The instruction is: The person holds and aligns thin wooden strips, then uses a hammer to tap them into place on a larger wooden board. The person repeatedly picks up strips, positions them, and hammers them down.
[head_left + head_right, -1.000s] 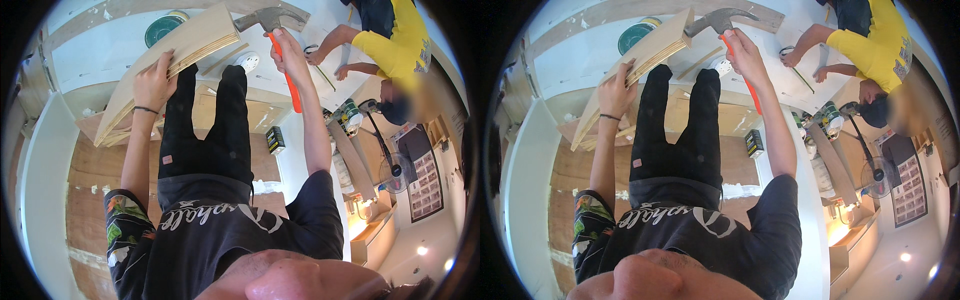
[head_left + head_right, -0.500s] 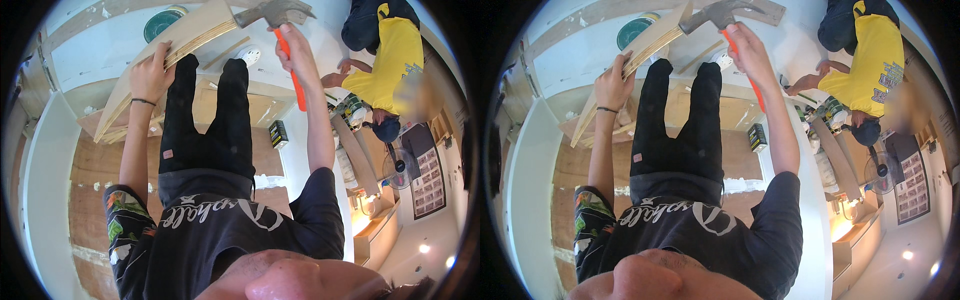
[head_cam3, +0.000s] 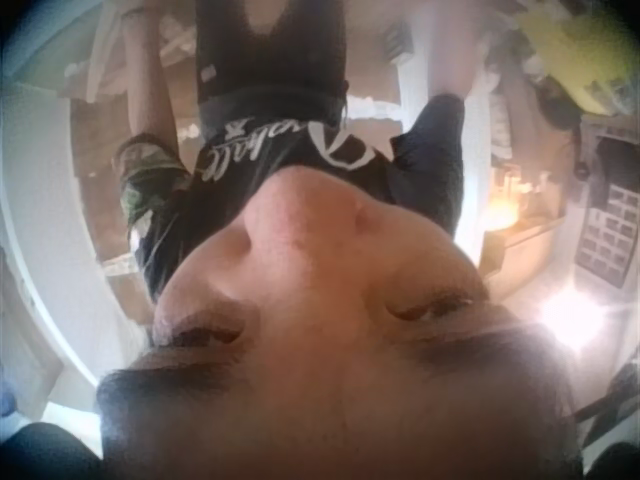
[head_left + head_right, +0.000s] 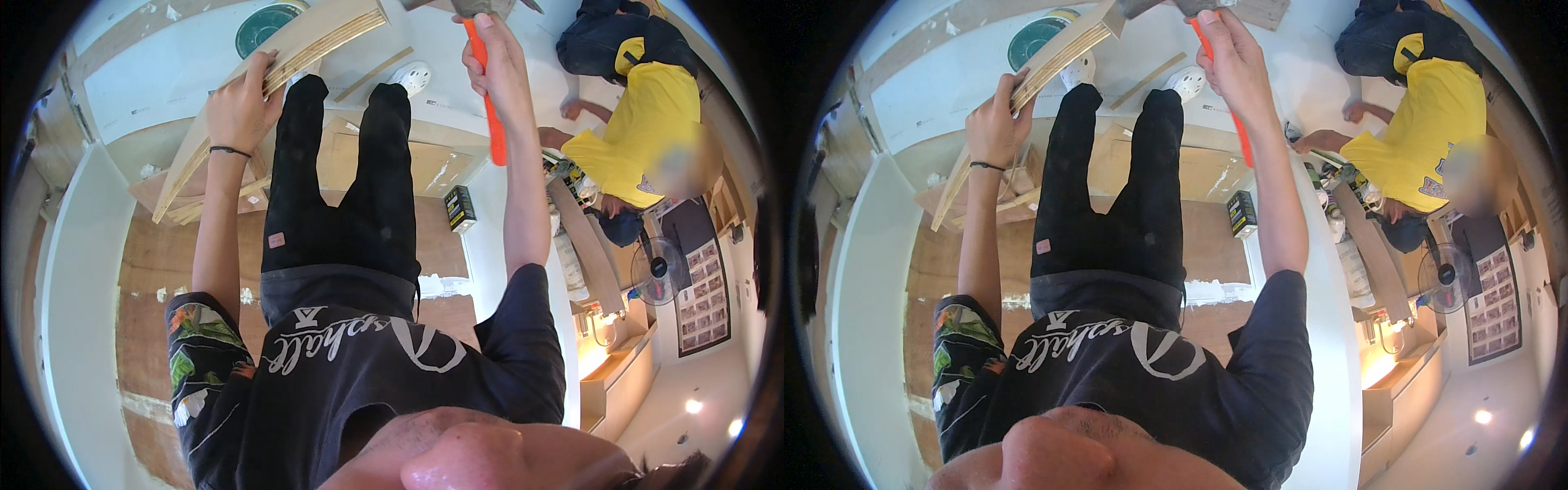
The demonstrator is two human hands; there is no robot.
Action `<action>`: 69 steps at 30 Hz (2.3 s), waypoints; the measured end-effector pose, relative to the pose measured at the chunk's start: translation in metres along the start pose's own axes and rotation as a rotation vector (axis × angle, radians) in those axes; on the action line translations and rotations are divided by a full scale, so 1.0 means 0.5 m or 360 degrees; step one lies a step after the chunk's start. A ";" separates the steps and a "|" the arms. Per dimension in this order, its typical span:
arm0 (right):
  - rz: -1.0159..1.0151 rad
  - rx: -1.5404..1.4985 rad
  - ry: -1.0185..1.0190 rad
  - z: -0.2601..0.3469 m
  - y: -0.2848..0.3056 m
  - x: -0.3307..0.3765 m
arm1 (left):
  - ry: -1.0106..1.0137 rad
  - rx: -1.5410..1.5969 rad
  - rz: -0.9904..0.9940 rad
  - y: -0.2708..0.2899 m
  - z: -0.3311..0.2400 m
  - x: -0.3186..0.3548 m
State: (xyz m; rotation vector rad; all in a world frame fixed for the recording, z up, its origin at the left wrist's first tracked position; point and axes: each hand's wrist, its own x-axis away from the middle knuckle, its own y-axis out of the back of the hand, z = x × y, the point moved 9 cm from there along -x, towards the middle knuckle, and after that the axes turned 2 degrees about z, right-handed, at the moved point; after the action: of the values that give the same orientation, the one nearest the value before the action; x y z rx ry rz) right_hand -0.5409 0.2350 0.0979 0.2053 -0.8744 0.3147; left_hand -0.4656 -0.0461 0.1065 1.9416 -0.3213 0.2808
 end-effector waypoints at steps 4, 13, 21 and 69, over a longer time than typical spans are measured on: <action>0.0078 0.0126 0.0032 0.007 -0.013 0.000 | 0.0040 -0.0028 0.0038 0.000 0.000 0.001; -0.0124 0.0080 0.0022 -0.009 0.008 0.006 | 0.0051 -0.0052 0.0043 -0.003 0.009 -0.001; -0.0154 -0.0029 0.0017 -0.009 0.015 -0.011 | -0.0010 -0.0014 0.0010 -0.005 0.008 0.001; -0.0194 0.0335 0.0149 -0.182 0.001 -0.303 | 0.0125 -0.0076 0.0032 0.036 0.016 -0.024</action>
State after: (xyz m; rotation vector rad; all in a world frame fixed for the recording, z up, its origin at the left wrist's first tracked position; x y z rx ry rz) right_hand -0.5665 0.2349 -0.0771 0.4342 -0.7323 0.3001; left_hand -0.4827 -0.0588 0.1148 1.8759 -0.2937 0.3582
